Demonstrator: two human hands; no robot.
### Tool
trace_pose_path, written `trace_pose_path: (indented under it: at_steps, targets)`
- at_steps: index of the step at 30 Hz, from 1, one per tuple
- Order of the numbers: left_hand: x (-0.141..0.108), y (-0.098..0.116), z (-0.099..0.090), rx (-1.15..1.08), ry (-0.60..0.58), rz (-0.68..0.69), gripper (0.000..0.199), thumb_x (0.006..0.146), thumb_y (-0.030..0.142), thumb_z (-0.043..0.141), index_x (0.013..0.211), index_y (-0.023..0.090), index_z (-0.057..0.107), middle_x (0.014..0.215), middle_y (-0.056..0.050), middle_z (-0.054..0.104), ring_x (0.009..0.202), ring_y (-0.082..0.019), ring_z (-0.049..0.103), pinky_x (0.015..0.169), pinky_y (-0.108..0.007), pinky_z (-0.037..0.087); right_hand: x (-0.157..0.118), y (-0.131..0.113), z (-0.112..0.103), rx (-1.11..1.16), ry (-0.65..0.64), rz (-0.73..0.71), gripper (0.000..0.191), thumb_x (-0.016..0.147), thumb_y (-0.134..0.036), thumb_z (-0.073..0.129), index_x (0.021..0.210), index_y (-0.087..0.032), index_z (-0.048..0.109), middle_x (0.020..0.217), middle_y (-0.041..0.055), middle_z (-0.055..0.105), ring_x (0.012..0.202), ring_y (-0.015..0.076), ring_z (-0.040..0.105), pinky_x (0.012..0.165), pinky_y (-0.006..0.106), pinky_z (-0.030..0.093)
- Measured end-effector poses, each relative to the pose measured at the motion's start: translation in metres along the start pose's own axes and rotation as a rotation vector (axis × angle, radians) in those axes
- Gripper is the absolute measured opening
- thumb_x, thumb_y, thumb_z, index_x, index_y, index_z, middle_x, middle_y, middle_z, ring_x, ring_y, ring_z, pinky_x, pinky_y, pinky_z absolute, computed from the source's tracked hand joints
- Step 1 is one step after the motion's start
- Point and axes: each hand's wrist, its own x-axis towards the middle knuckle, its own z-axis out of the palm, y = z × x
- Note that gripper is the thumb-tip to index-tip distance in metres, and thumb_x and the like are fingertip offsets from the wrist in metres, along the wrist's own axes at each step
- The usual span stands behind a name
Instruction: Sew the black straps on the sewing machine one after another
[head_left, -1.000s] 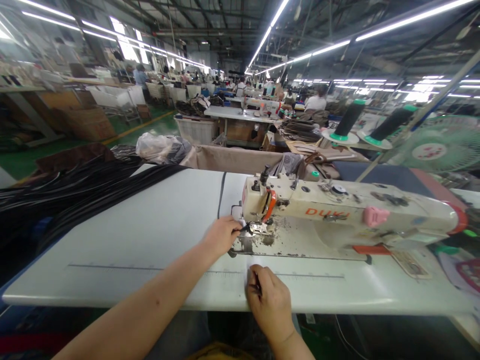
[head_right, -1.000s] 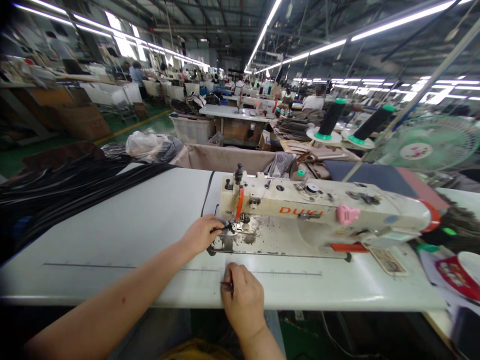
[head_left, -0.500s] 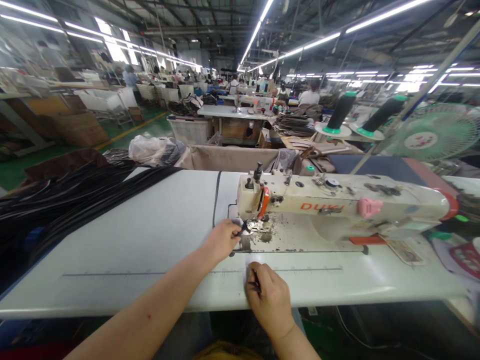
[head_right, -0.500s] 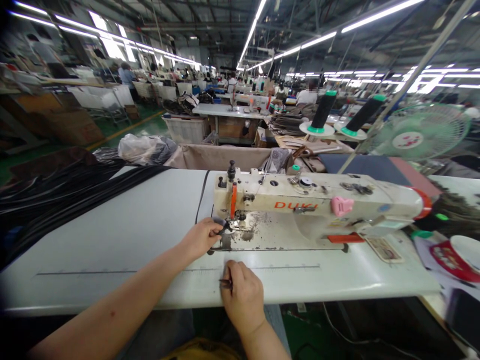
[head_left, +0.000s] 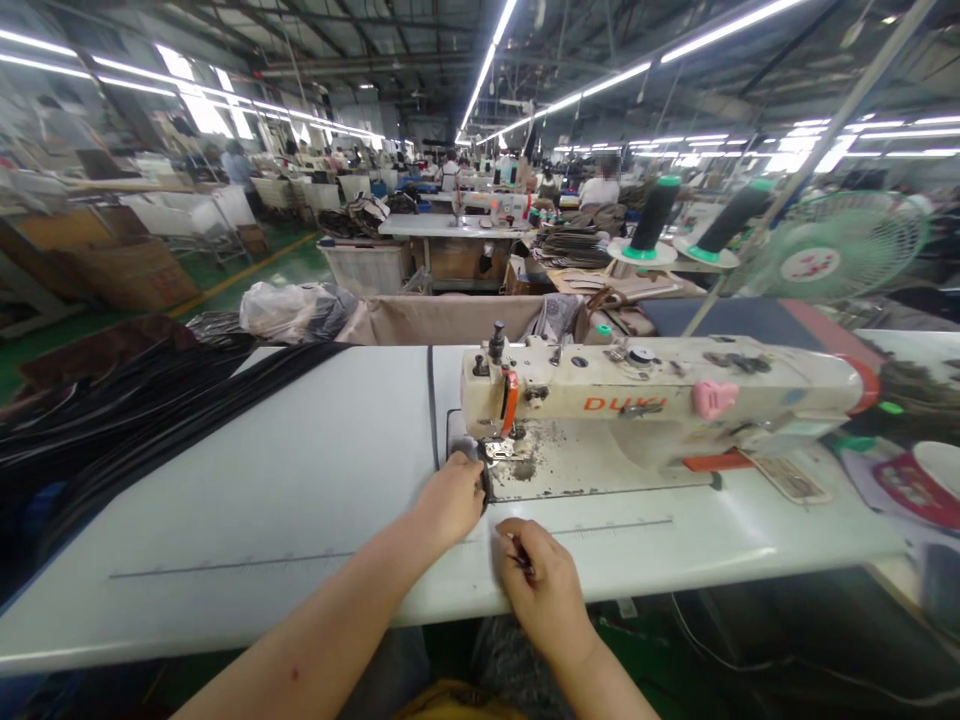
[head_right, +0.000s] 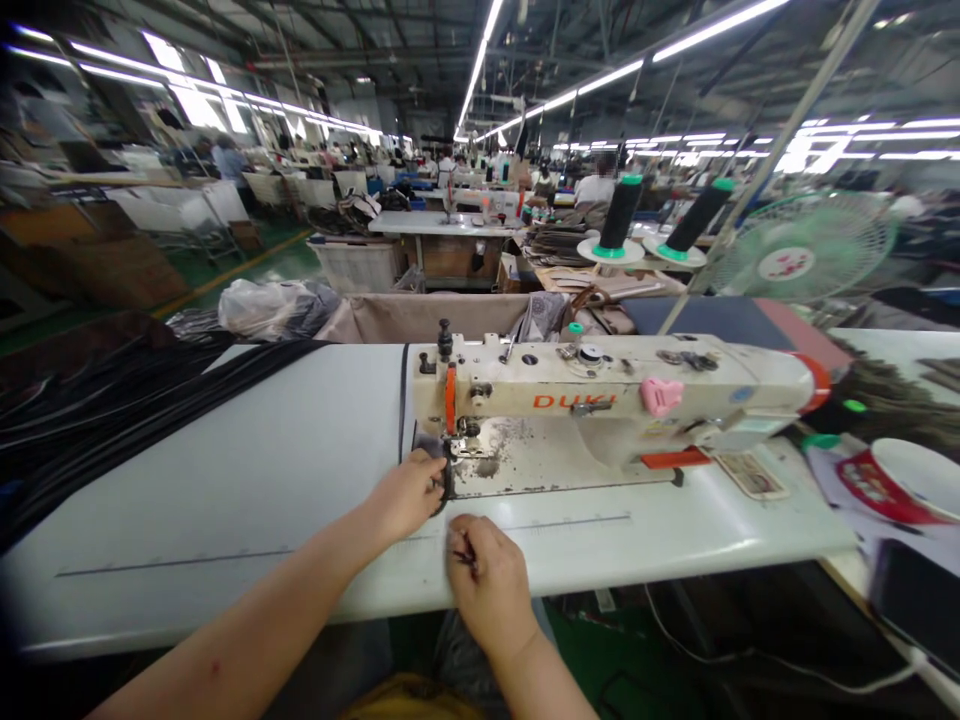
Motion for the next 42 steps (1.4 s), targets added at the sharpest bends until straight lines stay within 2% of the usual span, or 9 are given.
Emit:
trace_pose_path:
  at_steps: [4,8,12,20,24,31,36,38,42]
  targets:
    - [-0.016,0.005,-0.001,0.064,-0.062,0.057,0.054,0.076,0.019,0.075,0.127,0.018,0.060,0.118,-0.014,0.066,0.098,-0.027,0.072,0.084,-0.032,0.056,0.002,-0.002,-0.009,0.122,-0.044,0.113,0.014,0.097,-0.024,0.056,0.101,-0.023,0.069,0.072,-0.0013,0.065,0.067,0.0157,0.063,0.061,0.024,0.049]
    - [-0.028,0.013,-0.006,0.185,-0.032,0.157,0.045,0.076,0.027,0.081,0.116,0.021,0.061,0.122,-0.012,0.061,0.104,-0.029,0.068,0.091,-0.037,0.056,-0.003,-0.001,-0.023,0.232,-0.093,0.162,0.021,0.101,-0.034,0.055,0.097,-0.024,0.073,0.079,0.0008,0.071,0.073,0.0167,0.066,0.067,0.025,0.052]
    - [-0.032,0.020,-0.011,0.165,-0.019,0.270,0.045,0.077,0.031,0.086,0.112,0.021,0.060,0.126,-0.012,0.061,0.120,-0.032,0.063,0.107,-0.043,0.051,-0.024,0.008,-0.043,0.244,0.005,0.241,0.027,0.101,-0.041,0.057,0.091,-0.024,0.074,0.082,0.0026,0.073,0.075,0.0184,0.067,0.069,0.027,0.054]
    - [-0.038,0.006,0.006,0.266,0.024,0.373,0.020,0.096,0.030,0.057,0.113,0.021,0.063,0.129,-0.012,0.066,0.126,-0.031,0.063,0.111,-0.045,0.050,-0.096,0.056,-0.094,-0.005,0.284,0.580,0.054,0.098,-0.065,0.048,0.086,-0.020,0.073,0.067,0.0020,0.065,0.063,0.0184,0.060,0.058,0.029,0.050]
    - [-0.032,-0.010,0.018,0.271,0.101,0.457,0.034,0.099,0.040,0.042,0.111,0.017,0.064,0.128,-0.019,0.066,0.121,-0.035,0.065,0.105,-0.047,0.053,-0.134,0.092,-0.134,-0.170,0.372,0.786,0.060,0.100,-0.067,0.041,0.083,-0.018,0.071,0.062,0.0016,0.063,0.059,0.0180,0.060,0.055,0.030,0.049]
    - [-0.026,-0.027,0.029,0.257,0.205,0.536,0.046,0.099,0.045,0.030,0.116,0.015,0.060,0.121,-0.022,0.067,0.115,-0.035,0.067,0.103,-0.048,0.054,-0.189,0.112,-0.224,-0.512,0.542,1.239,0.023,0.099,-0.039,0.067,0.100,-0.016,0.069,0.102,0.0036,0.071,0.093,0.0182,0.068,0.088,0.040,0.057]
    - [-0.020,-0.045,0.046,0.276,0.243,0.587,0.048,0.101,0.050,0.031,0.118,0.015,0.057,0.124,-0.023,0.065,0.118,-0.038,0.066,0.104,-0.050,0.053,-0.210,0.095,-0.266,-0.723,0.747,1.480,0.040,0.101,-0.038,0.062,0.137,-0.020,0.058,0.147,0.0125,0.053,0.120,0.0269,0.061,0.102,0.051,0.053]
    - [-0.016,-0.052,0.052,0.267,0.261,0.592,0.045,0.100,0.051,0.035,0.119,0.016,0.057,0.125,-0.022,0.065,0.117,-0.037,0.066,0.103,-0.048,0.053,-0.215,0.093,-0.277,-0.740,0.771,1.546,0.047,0.101,-0.039,0.062,0.143,-0.022,0.053,0.153,0.0127,0.049,0.124,0.0285,0.060,0.104,0.053,0.052]
    - [-0.006,-0.066,0.063,0.241,0.280,0.601,0.041,0.098,0.052,0.041,0.119,0.019,0.057,0.126,-0.020,0.065,0.115,-0.035,0.067,0.103,-0.046,0.054,-0.220,0.104,-0.291,-0.664,0.782,1.695,0.045,0.098,-0.041,0.067,0.136,-0.018,0.059,0.139,0.0121,0.060,0.119,0.0274,0.063,0.101,0.051,0.054]
